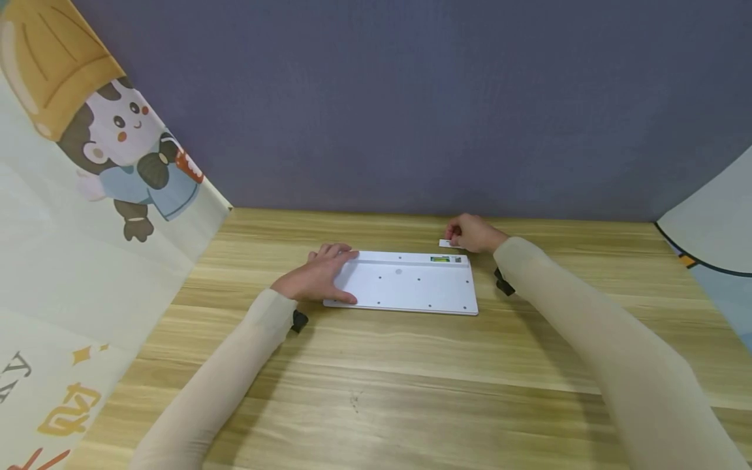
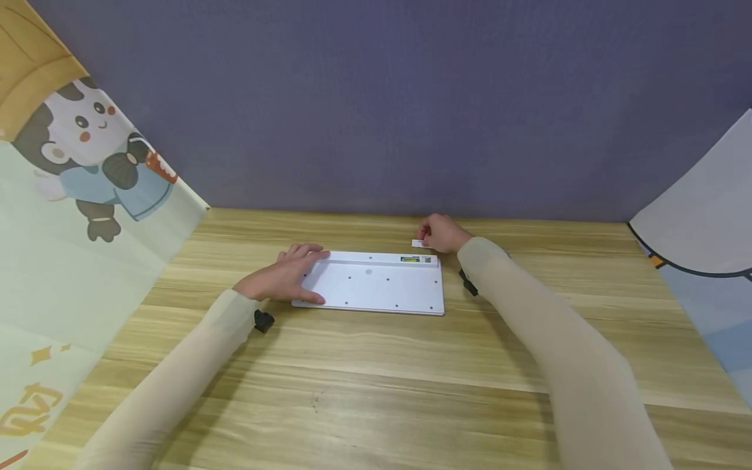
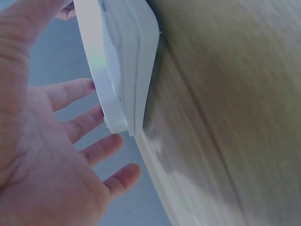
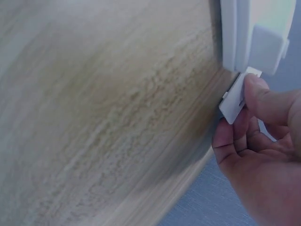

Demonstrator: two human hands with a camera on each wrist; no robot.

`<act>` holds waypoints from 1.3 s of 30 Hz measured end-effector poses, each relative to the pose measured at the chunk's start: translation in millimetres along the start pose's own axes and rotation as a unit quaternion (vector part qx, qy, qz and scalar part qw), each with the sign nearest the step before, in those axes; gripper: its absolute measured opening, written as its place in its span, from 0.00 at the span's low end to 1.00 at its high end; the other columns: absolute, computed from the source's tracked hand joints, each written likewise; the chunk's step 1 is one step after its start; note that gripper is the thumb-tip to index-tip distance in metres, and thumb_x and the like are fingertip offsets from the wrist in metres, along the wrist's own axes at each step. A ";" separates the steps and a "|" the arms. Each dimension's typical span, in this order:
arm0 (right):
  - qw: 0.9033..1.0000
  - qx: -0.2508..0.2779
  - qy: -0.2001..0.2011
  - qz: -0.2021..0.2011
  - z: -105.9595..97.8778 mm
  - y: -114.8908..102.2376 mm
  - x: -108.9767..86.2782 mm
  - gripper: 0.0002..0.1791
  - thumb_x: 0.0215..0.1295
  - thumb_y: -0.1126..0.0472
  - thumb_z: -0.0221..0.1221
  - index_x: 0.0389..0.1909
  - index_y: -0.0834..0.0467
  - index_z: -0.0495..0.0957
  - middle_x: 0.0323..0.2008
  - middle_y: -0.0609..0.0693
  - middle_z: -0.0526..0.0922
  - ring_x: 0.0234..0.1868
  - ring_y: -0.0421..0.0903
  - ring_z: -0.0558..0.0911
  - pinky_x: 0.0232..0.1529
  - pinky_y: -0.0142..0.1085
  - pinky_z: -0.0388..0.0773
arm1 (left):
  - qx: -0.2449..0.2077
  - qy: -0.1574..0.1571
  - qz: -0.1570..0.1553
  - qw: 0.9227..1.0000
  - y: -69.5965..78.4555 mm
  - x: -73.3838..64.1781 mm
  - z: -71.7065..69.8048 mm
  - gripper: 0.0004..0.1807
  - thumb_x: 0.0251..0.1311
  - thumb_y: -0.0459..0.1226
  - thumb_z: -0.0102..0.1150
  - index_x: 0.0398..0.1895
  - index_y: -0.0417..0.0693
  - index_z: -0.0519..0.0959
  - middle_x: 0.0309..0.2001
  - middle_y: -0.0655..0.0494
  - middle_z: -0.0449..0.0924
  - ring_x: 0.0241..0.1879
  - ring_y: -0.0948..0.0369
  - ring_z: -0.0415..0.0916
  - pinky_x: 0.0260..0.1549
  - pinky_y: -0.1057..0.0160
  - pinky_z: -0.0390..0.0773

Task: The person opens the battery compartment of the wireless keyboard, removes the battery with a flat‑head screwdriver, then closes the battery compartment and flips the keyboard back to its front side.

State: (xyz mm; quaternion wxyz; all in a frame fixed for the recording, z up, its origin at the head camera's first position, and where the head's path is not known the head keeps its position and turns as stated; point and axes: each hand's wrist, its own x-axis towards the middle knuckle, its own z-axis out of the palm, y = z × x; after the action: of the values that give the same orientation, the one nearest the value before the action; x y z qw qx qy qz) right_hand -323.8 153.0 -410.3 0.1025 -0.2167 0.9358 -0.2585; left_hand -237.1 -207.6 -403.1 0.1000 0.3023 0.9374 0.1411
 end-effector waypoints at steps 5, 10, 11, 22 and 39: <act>1.000 -0.001 -0.003 0.008 0.6 4.5 1.3 0.03 0.62 0.72 0.58 0.35 0.64 0.79 0.31 0.53 0.79 0.31 0.47 0.73 0.34 0.38 0.69 | 0.000 0.001 0.000 1.000 0.3 2.1 0.7 0.56 0.41 0.60 0.70 0.72 0.49 0.57 0.69 0.47 0.53 0.66 0.50 0.47 0.59 0.44 0.52; 1.000 -0.003 -0.004 0.007 0.6 7.3 0.2 0.05 0.63 0.72 0.55 0.35 0.63 0.79 0.33 0.54 0.80 0.33 0.47 0.73 0.35 0.39 0.70 | -0.006 0.004 0.003 1.000 1.8 3.0 0.1 0.55 0.41 0.60 0.71 0.72 0.48 0.58 0.68 0.47 0.53 0.66 0.50 0.48 0.58 0.44 0.53; 1.000 -0.001 -0.004 0.007 0.3 7.1 -0.5 0.05 0.63 0.72 0.55 0.35 0.63 0.79 0.34 0.54 0.80 0.33 0.48 0.73 0.36 0.39 0.70 | -0.007 0.004 0.004 1.000 1.9 3.3 0.2 0.55 0.41 0.60 0.71 0.72 0.48 0.58 0.68 0.47 0.53 0.66 0.50 0.48 0.58 0.44 0.53; 1.000 0.003 0.001 0.011 -7.3 7.7 -11.4 0.05 0.64 0.71 0.56 0.37 0.63 0.80 0.35 0.54 0.80 0.34 0.48 0.74 0.37 0.40 0.70 | -0.006 0.000 0.000 1.000 -1.4 5.1 2.8 0.55 0.42 0.60 0.70 0.72 0.50 0.57 0.70 0.48 0.51 0.67 0.50 0.46 0.60 0.40 0.49; 1.000 0.011 0.001 -0.010 -26.6 28.1 -45.5 0.04 0.61 0.70 0.59 0.36 0.65 0.79 0.33 0.54 0.79 0.35 0.50 0.76 0.37 0.43 0.73 | -0.017 -0.005 -0.012 1.000 -7.1 1.4 1.2 0.55 0.43 0.59 0.70 0.73 0.49 0.56 0.70 0.46 0.50 0.68 0.48 0.44 0.60 0.38 0.46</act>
State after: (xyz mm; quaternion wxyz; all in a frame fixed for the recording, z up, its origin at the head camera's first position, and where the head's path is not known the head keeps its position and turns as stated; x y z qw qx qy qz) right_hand -301.5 207.3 -399.1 0.1013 -0.2248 0.9308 -0.2700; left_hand -241.7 -212.0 -406.7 0.1114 0.2898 0.9379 0.1545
